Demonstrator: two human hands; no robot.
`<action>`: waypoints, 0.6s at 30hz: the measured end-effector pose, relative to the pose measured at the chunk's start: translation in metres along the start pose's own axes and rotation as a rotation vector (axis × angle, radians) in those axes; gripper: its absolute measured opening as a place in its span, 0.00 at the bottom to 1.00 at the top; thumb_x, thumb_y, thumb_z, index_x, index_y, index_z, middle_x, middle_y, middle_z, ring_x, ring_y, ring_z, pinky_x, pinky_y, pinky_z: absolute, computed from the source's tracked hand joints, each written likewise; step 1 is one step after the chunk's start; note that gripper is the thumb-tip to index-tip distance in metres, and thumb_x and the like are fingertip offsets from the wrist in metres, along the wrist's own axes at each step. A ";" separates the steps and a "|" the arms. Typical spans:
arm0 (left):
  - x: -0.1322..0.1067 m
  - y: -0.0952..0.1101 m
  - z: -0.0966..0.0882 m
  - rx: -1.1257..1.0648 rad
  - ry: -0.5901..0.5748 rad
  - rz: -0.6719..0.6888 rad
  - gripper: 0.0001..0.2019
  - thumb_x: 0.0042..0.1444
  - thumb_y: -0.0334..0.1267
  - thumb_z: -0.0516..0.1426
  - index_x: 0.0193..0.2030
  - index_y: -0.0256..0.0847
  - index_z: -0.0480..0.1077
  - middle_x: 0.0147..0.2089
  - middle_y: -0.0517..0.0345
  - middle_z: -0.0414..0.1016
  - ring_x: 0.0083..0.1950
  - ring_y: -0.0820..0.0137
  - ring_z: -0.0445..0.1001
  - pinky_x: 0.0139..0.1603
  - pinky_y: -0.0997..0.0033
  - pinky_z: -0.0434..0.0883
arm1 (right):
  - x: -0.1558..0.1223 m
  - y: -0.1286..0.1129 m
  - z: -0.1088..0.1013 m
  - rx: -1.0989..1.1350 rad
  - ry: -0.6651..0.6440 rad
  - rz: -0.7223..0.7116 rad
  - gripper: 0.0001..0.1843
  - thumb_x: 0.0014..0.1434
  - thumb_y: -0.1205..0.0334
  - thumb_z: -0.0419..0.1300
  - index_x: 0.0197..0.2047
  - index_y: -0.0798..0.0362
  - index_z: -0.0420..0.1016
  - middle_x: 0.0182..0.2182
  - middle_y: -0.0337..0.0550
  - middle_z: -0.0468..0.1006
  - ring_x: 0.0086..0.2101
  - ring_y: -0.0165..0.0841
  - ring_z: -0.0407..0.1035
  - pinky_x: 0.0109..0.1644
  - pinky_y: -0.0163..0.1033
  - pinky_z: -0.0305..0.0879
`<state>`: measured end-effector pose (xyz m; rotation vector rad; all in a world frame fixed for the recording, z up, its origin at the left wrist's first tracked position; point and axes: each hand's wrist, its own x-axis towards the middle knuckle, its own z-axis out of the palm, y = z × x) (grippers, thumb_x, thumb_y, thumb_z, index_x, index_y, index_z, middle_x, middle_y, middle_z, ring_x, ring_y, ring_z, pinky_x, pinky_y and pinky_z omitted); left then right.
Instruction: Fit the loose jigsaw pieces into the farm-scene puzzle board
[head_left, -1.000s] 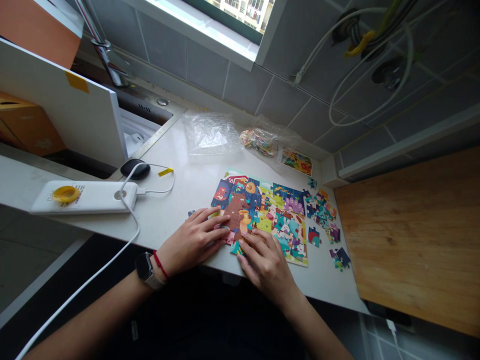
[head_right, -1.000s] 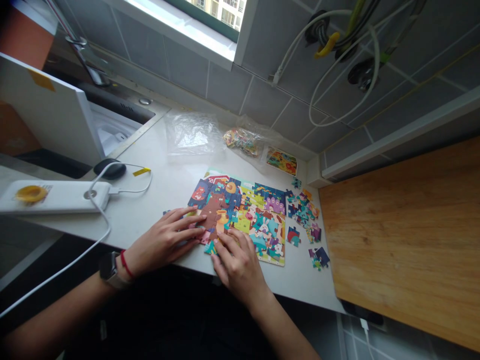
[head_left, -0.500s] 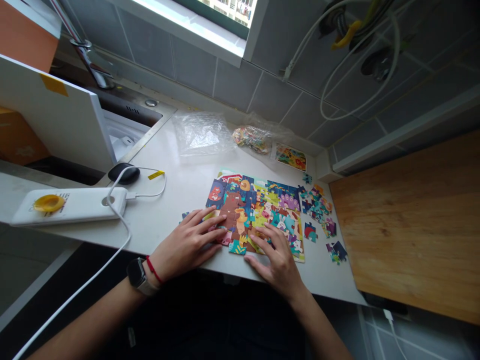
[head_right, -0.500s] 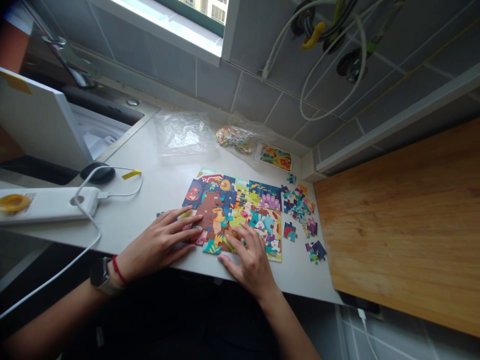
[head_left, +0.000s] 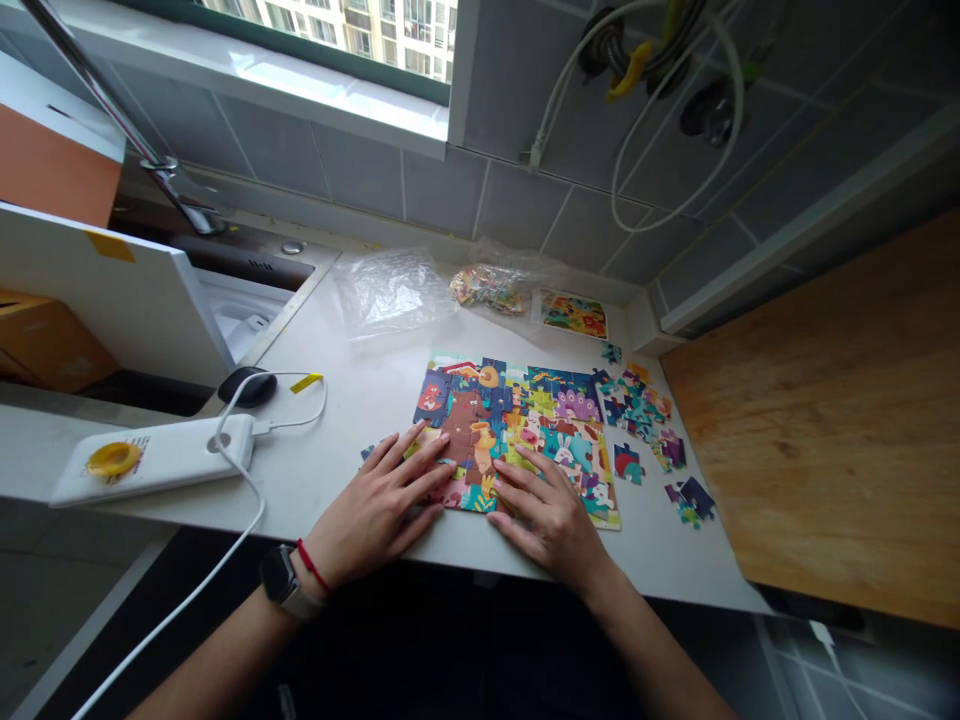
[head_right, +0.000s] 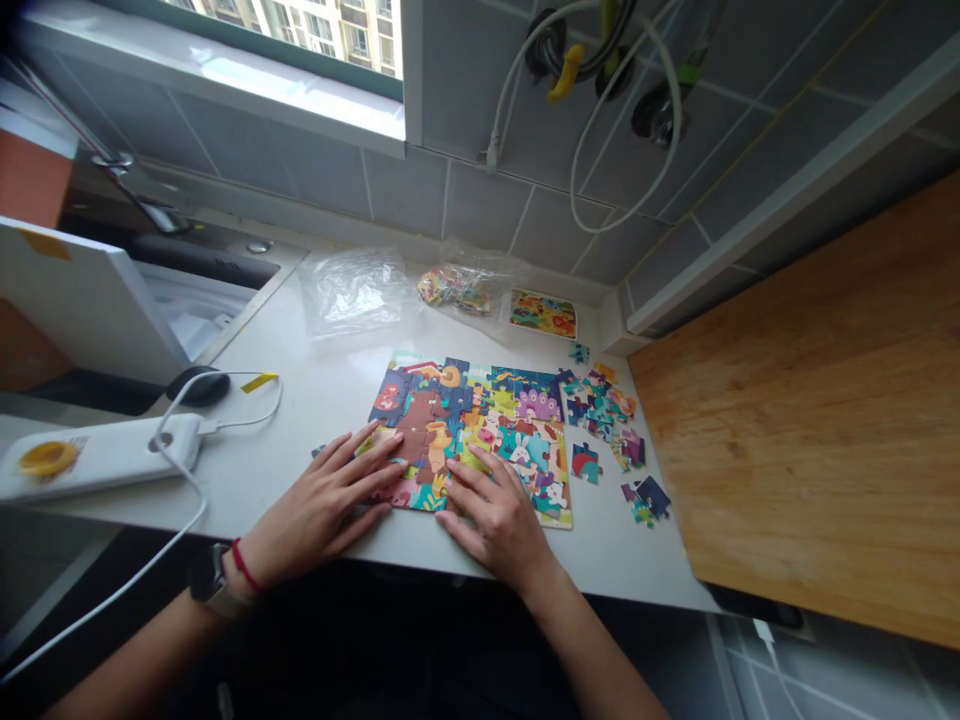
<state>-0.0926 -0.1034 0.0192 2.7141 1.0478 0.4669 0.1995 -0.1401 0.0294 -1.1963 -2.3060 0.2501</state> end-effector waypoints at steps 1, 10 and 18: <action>0.000 0.000 0.000 0.004 -0.003 -0.004 0.22 0.72 0.44 0.56 0.71 0.49 0.69 0.80 0.56 0.57 0.80 0.48 0.53 0.76 0.42 0.61 | 0.000 0.001 0.000 0.009 0.004 -0.001 0.11 0.67 0.60 0.67 0.51 0.51 0.83 0.57 0.49 0.83 0.63 0.52 0.70 0.62 0.62 0.76; -0.002 0.001 -0.001 0.010 0.033 -0.002 0.19 0.71 0.42 0.57 0.67 0.48 0.73 0.75 0.53 0.66 0.78 0.47 0.58 0.72 0.39 0.66 | -0.005 0.009 -0.001 -0.008 0.014 -0.023 0.12 0.67 0.59 0.67 0.52 0.50 0.83 0.56 0.50 0.84 0.60 0.53 0.72 0.57 0.62 0.77; -0.001 0.001 -0.002 0.002 0.037 0.002 0.18 0.70 0.41 0.58 0.65 0.47 0.74 0.73 0.52 0.70 0.75 0.49 0.62 0.69 0.41 0.70 | -0.007 0.011 0.002 0.015 0.039 -0.038 0.13 0.68 0.60 0.65 0.53 0.51 0.82 0.55 0.49 0.84 0.60 0.51 0.73 0.60 0.59 0.75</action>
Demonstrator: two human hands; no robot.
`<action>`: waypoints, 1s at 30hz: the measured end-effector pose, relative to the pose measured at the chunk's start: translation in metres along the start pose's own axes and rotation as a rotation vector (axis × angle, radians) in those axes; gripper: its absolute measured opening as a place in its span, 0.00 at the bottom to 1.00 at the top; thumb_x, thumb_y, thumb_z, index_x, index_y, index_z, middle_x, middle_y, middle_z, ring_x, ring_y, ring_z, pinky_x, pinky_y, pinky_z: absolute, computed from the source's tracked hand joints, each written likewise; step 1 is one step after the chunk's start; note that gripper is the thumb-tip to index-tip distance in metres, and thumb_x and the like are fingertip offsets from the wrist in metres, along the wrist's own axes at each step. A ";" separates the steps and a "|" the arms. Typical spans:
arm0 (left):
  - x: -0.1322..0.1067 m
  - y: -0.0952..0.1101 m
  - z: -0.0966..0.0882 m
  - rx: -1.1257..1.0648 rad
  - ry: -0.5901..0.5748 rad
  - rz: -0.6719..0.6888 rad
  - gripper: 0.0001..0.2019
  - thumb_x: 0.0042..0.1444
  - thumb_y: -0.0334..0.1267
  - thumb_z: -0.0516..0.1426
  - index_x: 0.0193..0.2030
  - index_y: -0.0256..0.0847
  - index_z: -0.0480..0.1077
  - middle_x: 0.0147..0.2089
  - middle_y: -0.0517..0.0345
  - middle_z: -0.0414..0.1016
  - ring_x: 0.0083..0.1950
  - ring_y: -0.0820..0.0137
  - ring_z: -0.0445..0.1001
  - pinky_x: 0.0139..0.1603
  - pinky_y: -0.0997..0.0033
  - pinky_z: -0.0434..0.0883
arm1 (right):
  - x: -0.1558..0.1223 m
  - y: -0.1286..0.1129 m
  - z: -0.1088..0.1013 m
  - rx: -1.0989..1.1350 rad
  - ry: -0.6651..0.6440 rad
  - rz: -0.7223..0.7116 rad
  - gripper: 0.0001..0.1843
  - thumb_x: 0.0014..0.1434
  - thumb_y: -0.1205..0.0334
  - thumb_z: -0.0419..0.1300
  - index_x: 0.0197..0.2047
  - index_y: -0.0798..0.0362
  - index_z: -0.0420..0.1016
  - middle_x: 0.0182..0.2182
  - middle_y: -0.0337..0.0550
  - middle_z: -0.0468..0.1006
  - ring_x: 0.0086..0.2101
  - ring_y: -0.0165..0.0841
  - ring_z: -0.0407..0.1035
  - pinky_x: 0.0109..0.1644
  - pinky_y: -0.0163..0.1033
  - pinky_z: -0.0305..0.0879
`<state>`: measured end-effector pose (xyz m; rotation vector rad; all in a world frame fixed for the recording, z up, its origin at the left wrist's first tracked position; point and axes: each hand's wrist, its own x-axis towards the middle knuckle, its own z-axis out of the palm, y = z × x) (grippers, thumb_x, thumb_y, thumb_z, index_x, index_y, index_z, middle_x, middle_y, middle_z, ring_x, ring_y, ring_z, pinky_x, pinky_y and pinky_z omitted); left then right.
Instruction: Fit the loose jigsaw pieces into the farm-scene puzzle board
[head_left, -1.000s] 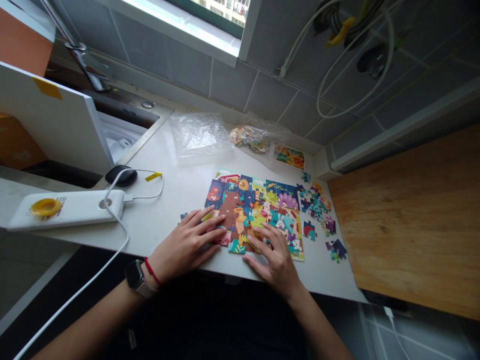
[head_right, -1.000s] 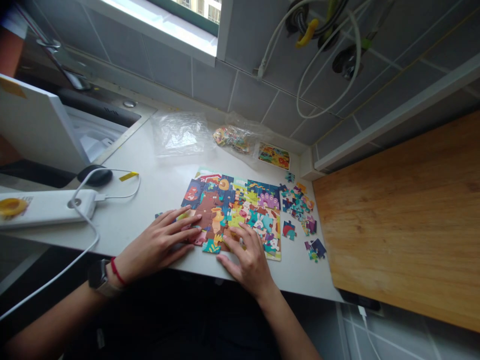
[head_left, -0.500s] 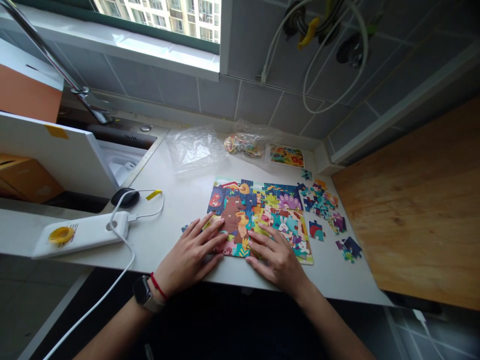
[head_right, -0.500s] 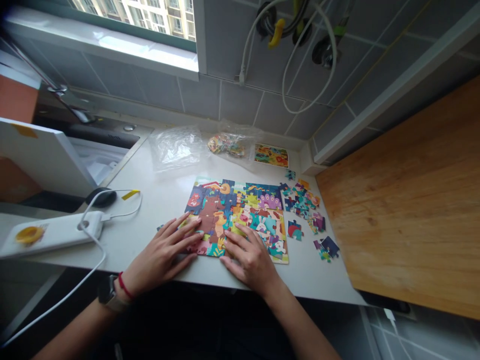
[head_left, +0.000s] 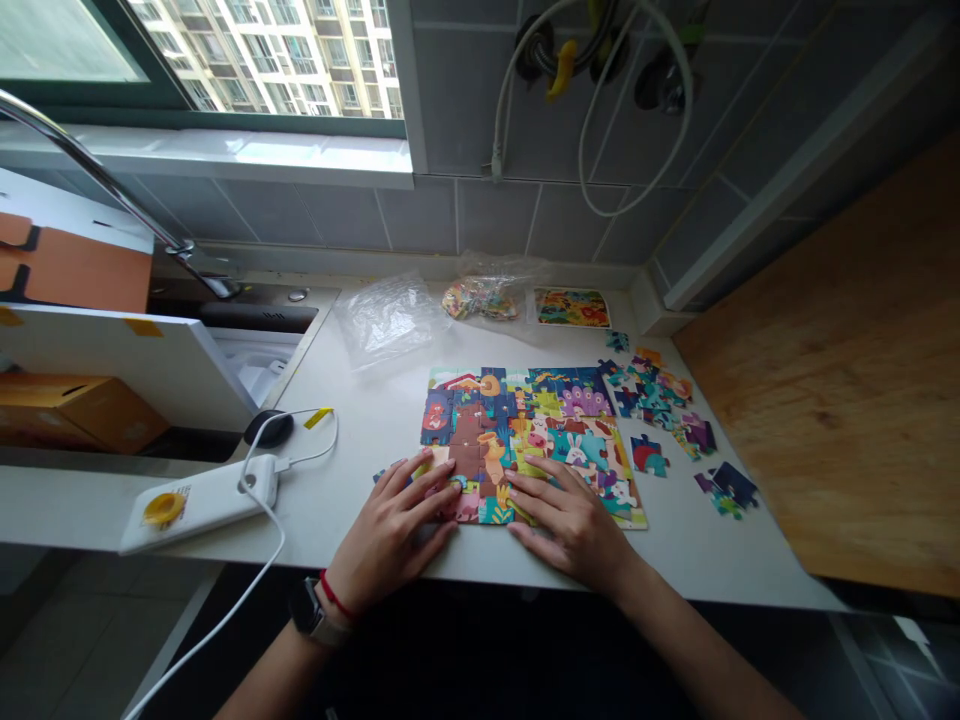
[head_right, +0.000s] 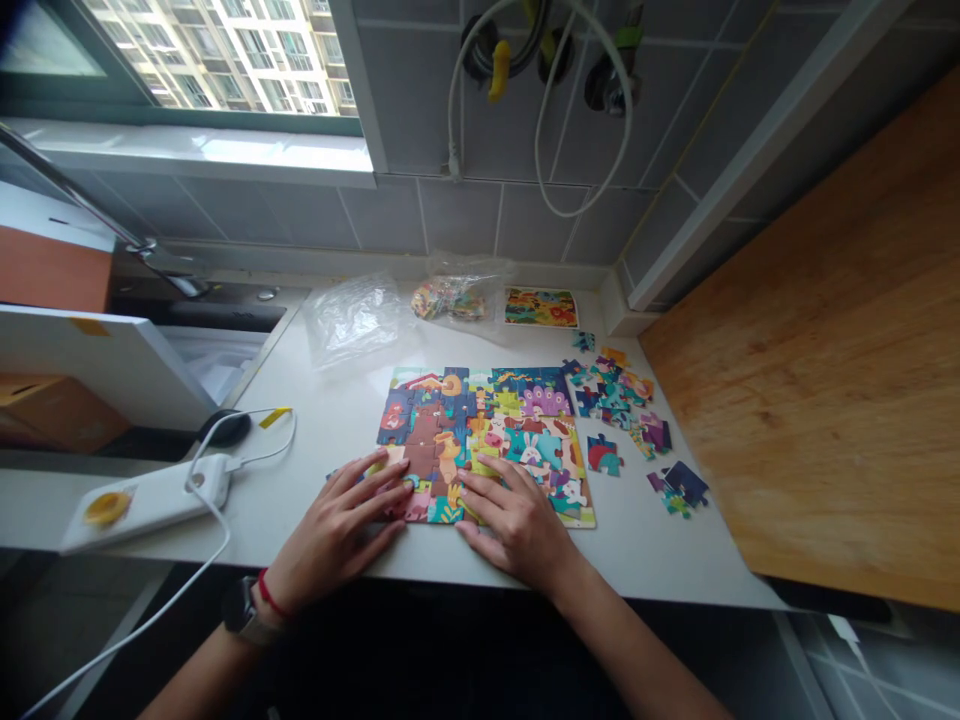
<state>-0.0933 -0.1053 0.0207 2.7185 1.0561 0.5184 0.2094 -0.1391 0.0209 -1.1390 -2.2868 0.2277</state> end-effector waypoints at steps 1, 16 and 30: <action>0.000 0.000 0.000 -0.001 0.003 -0.002 0.18 0.70 0.41 0.58 0.65 0.48 0.74 0.72 0.53 0.70 0.75 0.49 0.62 0.69 0.42 0.70 | 0.000 0.000 0.000 0.005 0.002 0.001 0.12 0.68 0.60 0.65 0.53 0.51 0.83 0.55 0.49 0.84 0.60 0.51 0.73 0.60 0.58 0.75; 0.001 0.001 0.000 -0.050 0.043 -0.005 0.16 0.69 0.40 0.60 0.62 0.47 0.75 0.70 0.54 0.73 0.74 0.50 0.64 0.68 0.41 0.71 | -0.002 0.002 0.001 0.041 0.016 0.038 0.13 0.67 0.59 0.66 0.52 0.51 0.84 0.57 0.51 0.83 0.61 0.52 0.71 0.60 0.59 0.73; -0.001 -0.001 0.002 -0.052 0.030 0.004 0.16 0.70 0.40 0.60 0.62 0.46 0.74 0.72 0.54 0.71 0.79 0.47 0.57 0.69 0.38 0.71 | -0.001 0.000 0.003 -0.011 -0.041 -0.039 0.15 0.69 0.59 0.64 0.57 0.49 0.82 0.60 0.48 0.81 0.61 0.51 0.72 0.62 0.58 0.73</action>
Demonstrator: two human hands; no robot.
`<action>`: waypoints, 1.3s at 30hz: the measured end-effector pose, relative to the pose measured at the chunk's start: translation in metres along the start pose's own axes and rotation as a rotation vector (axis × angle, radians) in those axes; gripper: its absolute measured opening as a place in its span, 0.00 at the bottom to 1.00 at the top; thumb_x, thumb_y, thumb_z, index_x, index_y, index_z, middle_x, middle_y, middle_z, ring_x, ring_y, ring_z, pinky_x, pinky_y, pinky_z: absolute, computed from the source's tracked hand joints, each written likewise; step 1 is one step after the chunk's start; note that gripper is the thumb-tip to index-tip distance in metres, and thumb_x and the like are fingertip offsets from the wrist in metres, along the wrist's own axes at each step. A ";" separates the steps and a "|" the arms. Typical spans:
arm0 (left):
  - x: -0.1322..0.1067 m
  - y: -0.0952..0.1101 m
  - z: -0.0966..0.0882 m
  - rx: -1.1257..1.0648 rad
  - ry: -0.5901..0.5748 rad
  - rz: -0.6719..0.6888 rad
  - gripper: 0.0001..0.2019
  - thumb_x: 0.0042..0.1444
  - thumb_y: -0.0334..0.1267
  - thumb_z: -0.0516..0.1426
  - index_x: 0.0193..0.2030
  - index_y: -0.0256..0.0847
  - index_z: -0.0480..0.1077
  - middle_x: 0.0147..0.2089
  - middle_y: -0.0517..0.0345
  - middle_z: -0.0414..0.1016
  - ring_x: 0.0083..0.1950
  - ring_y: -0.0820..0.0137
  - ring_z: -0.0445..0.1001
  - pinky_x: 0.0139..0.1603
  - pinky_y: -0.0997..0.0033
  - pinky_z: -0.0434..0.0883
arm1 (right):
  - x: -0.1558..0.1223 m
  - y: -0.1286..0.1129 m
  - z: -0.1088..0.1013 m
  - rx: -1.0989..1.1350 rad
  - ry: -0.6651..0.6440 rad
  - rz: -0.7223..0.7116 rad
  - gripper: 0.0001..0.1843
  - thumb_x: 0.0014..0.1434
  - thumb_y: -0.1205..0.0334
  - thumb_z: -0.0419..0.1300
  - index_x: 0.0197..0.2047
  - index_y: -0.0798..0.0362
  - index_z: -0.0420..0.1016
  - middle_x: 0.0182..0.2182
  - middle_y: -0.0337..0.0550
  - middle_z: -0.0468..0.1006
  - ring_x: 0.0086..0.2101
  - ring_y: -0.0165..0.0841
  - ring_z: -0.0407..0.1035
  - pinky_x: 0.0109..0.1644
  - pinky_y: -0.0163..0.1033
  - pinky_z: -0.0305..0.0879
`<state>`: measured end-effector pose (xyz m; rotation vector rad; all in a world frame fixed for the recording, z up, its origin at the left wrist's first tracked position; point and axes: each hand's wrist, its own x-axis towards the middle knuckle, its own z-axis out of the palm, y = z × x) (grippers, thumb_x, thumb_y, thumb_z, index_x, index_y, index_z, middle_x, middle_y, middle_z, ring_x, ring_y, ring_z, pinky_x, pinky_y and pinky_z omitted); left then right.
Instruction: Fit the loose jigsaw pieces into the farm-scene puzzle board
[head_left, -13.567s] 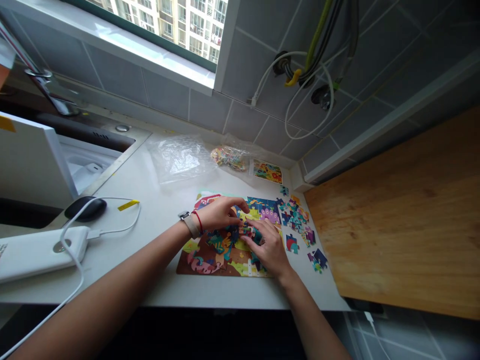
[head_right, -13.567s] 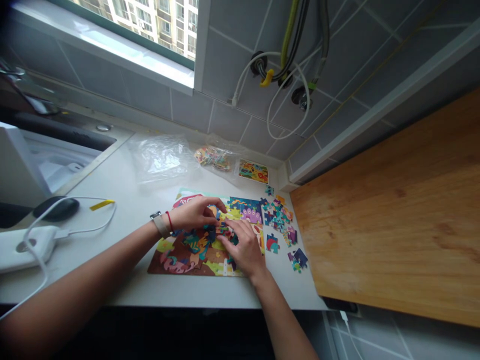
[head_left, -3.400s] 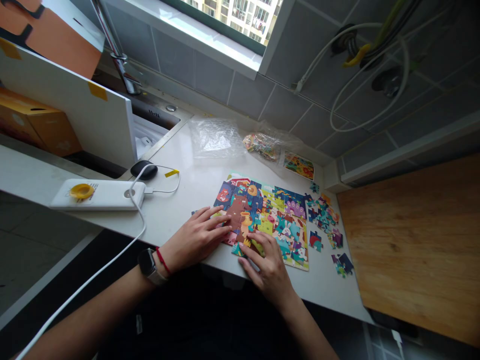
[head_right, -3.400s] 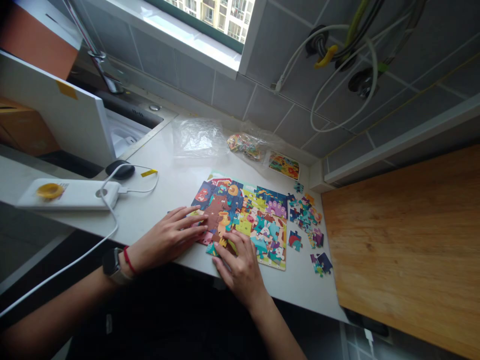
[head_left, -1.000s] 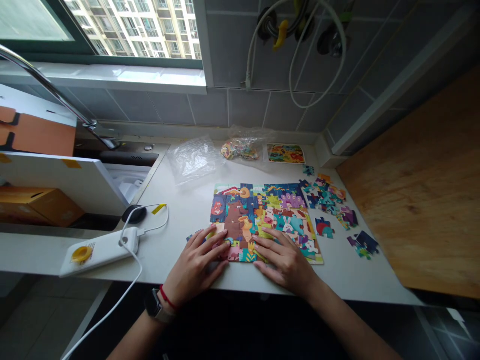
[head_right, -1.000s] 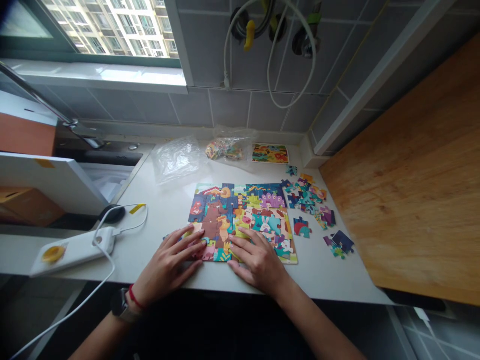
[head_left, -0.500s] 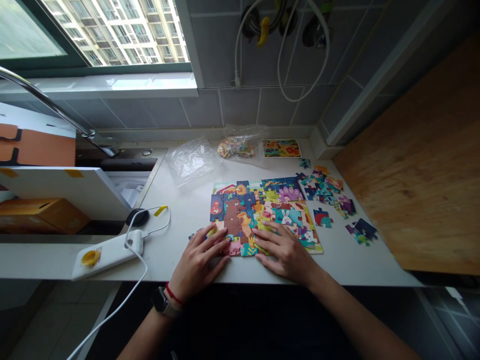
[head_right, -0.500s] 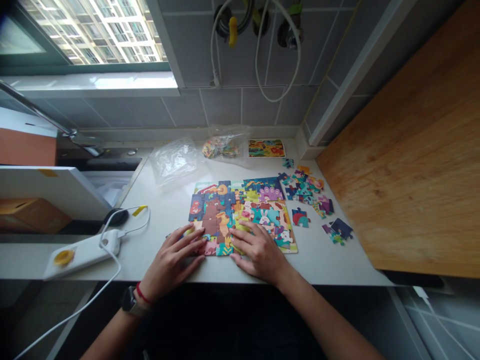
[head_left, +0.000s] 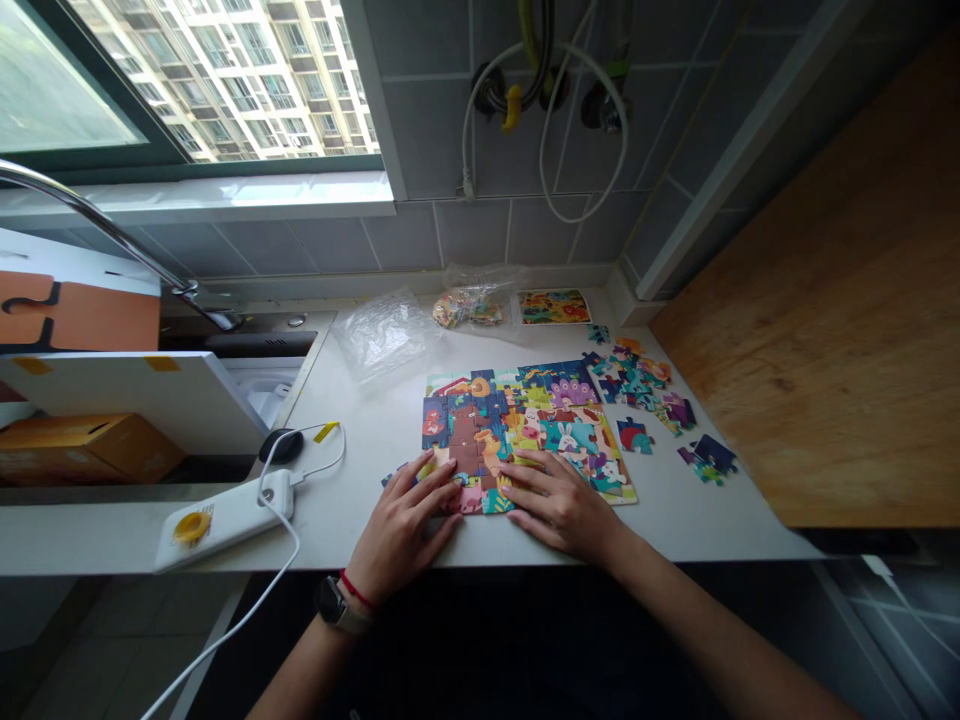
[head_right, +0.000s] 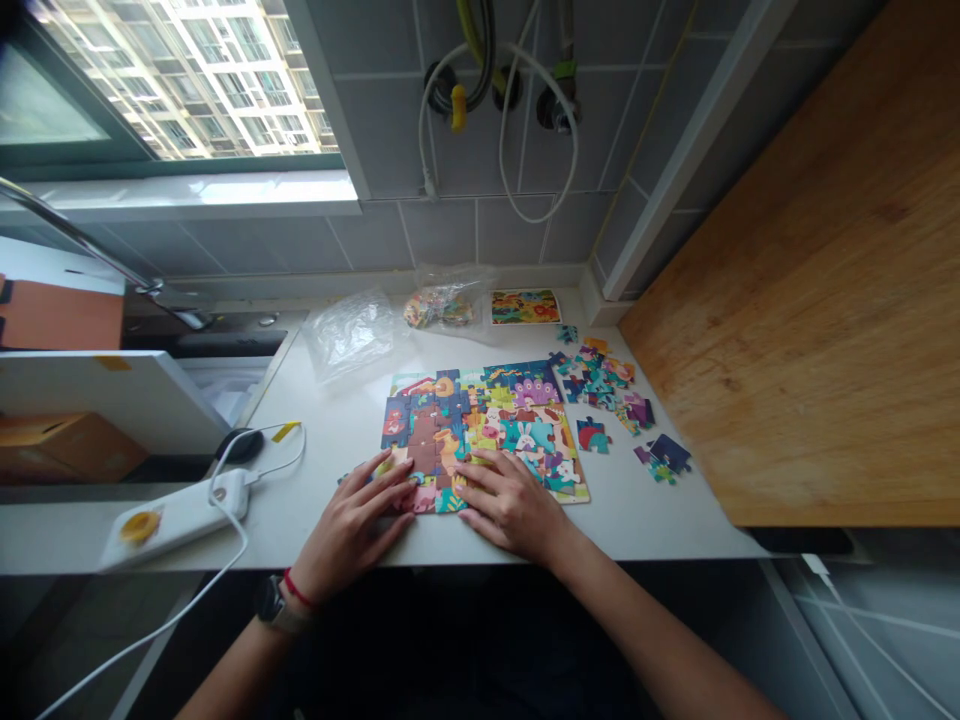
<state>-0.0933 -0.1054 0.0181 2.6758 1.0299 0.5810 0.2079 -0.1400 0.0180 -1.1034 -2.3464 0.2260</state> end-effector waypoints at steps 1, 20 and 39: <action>0.000 0.000 0.000 -0.005 0.004 0.003 0.16 0.69 0.40 0.60 0.62 0.46 0.74 0.72 0.53 0.70 0.79 0.47 0.57 0.69 0.38 0.71 | 0.000 0.000 -0.001 0.007 0.009 -0.005 0.15 0.69 0.59 0.64 0.57 0.49 0.82 0.60 0.49 0.81 0.61 0.51 0.72 0.61 0.58 0.74; -0.042 -0.028 0.001 -0.076 0.264 -0.386 0.32 0.71 0.48 0.58 0.77 0.46 0.55 0.64 0.43 0.77 0.72 0.48 0.69 0.70 0.37 0.69 | -0.001 0.007 -0.009 0.234 0.497 0.349 0.14 0.72 0.62 0.57 0.40 0.47 0.84 0.36 0.45 0.84 0.44 0.44 0.77 0.51 0.52 0.75; -0.033 -0.013 -0.007 0.050 0.290 -0.317 0.11 0.70 0.40 0.56 0.49 0.45 0.81 0.55 0.47 0.83 0.64 0.50 0.77 0.64 0.40 0.73 | -0.003 -0.008 -0.016 0.144 0.476 0.265 0.15 0.72 0.63 0.54 0.34 0.49 0.77 0.30 0.44 0.81 0.38 0.41 0.74 0.44 0.47 0.75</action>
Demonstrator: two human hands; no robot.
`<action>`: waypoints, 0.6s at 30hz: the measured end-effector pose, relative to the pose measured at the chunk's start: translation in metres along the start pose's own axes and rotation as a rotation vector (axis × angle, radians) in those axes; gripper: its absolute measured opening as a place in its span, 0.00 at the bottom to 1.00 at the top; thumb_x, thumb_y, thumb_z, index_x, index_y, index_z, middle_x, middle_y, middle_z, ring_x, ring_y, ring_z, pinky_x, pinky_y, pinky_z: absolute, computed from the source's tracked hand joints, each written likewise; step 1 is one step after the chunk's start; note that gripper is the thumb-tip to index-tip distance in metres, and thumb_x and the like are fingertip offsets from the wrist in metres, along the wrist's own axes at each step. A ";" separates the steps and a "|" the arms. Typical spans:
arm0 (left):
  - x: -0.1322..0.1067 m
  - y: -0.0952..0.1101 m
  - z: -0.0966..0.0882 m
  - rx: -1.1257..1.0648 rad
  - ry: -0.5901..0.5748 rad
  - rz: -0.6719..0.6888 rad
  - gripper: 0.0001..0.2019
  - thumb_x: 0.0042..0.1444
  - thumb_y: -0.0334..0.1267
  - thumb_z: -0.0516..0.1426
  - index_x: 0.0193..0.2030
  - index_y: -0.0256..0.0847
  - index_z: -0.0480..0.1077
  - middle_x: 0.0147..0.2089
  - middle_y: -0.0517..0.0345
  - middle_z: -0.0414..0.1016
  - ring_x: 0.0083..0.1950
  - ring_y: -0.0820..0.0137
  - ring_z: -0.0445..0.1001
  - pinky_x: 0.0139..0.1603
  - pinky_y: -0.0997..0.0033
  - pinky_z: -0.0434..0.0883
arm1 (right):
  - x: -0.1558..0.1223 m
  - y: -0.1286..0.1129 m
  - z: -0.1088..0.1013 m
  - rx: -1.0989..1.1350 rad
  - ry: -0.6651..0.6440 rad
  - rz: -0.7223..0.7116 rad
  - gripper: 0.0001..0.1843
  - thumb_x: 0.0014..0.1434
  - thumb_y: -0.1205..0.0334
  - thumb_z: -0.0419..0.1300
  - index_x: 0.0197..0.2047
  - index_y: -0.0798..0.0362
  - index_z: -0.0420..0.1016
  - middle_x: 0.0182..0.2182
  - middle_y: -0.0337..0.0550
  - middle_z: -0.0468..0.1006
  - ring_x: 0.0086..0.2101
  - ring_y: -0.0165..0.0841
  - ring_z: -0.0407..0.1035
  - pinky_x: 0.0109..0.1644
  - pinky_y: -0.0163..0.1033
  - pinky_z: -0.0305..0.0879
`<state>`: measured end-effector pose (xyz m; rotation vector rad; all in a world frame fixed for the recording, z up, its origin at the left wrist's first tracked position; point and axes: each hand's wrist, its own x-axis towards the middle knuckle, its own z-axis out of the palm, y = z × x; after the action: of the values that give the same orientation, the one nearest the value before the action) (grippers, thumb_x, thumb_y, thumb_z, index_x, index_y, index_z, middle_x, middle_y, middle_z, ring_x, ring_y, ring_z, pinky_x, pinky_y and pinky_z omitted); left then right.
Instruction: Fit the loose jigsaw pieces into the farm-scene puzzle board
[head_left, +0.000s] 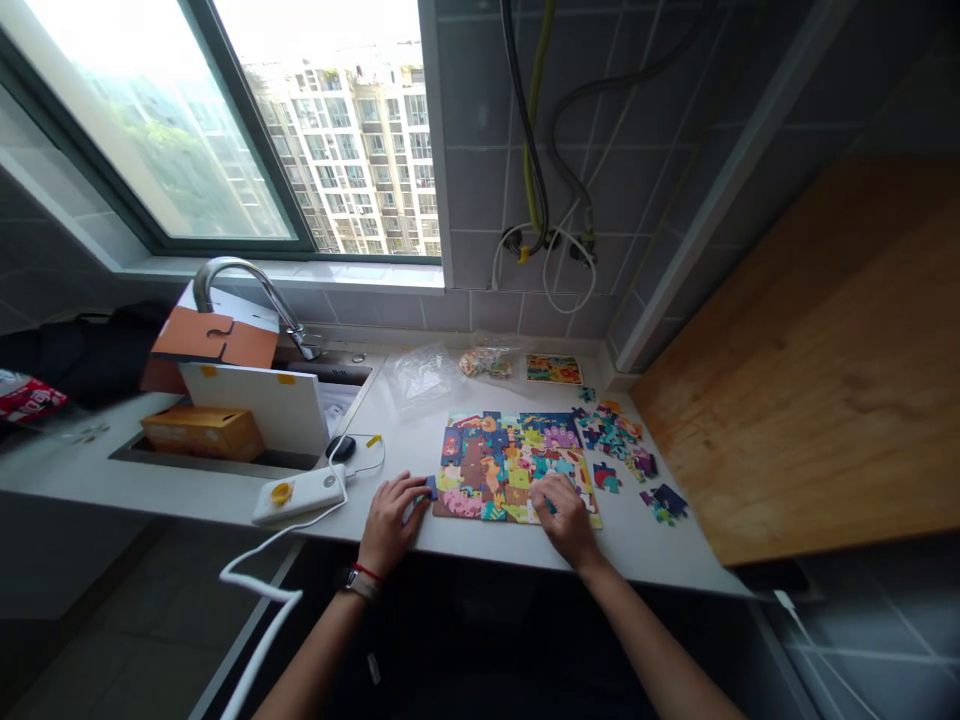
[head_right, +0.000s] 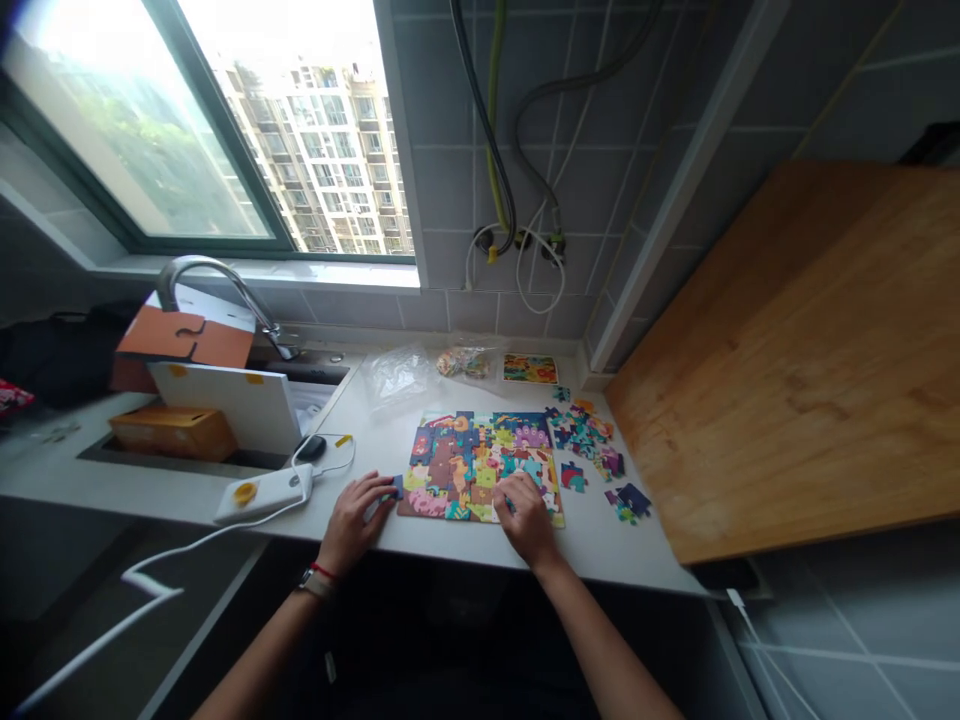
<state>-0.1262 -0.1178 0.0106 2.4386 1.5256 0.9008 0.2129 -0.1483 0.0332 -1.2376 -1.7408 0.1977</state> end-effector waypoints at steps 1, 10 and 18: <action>0.000 0.000 0.000 0.000 -0.001 0.000 0.11 0.70 0.40 0.56 0.49 0.45 0.81 0.55 0.47 0.83 0.64 0.50 0.77 0.64 0.40 0.73 | -0.002 -0.002 -0.002 -0.002 0.000 0.000 0.15 0.72 0.63 0.54 0.33 0.49 0.77 0.30 0.43 0.81 0.37 0.40 0.74 0.44 0.47 0.76; -0.003 -0.005 0.004 -0.007 -0.019 -0.015 0.14 0.71 0.46 0.54 0.48 0.46 0.81 0.57 0.47 0.82 0.66 0.51 0.76 0.67 0.42 0.70 | -0.039 -0.017 -0.032 0.008 0.017 0.069 0.15 0.70 0.65 0.54 0.37 0.47 0.81 0.30 0.43 0.81 0.37 0.42 0.76 0.44 0.49 0.78; -0.010 -0.017 0.014 0.010 -0.027 -0.012 0.17 0.71 0.48 0.52 0.54 0.45 0.78 0.61 0.47 0.80 0.67 0.50 0.74 0.69 0.41 0.68 | -0.061 0.024 -0.083 -0.394 -0.041 0.193 0.15 0.71 0.57 0.58 0.56 0.48 0.80 0.52 0.55 0.80 0.54 0.51 0.74 0.56 0.62 0.77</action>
<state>-0.1345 -0.1153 -0.0115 2.4362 1.5374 0.8562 0.2932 -0.2163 0.0258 -1.6993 -1.7465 -0.0111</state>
